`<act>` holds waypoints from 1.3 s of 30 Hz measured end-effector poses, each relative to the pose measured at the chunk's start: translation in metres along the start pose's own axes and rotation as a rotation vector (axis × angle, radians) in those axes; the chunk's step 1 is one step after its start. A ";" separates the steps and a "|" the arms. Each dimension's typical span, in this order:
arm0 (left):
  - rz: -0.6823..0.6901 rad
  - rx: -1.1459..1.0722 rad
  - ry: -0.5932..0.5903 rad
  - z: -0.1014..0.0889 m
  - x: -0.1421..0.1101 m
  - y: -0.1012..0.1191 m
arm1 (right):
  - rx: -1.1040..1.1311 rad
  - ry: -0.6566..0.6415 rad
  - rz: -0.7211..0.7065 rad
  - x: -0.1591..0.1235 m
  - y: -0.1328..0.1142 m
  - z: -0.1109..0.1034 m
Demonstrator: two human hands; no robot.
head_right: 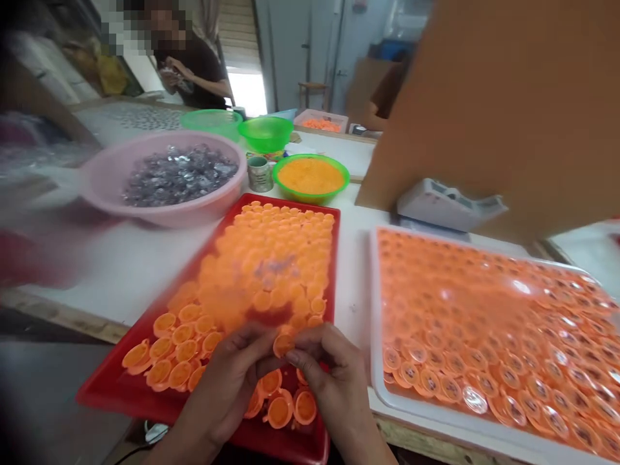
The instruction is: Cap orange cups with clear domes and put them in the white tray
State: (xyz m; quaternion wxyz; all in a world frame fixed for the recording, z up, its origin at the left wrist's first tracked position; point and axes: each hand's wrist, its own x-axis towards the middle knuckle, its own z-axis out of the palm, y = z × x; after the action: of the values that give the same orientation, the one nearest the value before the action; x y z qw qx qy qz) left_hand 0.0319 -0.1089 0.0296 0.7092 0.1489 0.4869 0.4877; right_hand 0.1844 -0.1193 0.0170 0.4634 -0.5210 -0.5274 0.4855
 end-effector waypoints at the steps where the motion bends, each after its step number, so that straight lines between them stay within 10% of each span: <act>1: 0.005 -0.008 0.011 -0.003 0.001 0.001 | -0.016 -0.042 -0.025 0.001 -0.002 0.001; 14: 0.141 0.014 0.195 -0.026 0.008 0.021 | -0.586 -0.522 -0.344 -0.004 -0.011 0.014; 39: 0.119 0.044 0.174 -0.022 0.009 0.020 | -0.559 -0.468 -0.328 -0.009 -0.010 0.014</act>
State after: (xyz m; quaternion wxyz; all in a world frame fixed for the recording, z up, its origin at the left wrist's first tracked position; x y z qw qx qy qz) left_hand 0.0029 -0.0981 0.0277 0.6308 0.1501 0.5472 0.5292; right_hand 0.1699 -0.1290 0.0256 0.2424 -0.4112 -0.8067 0.3485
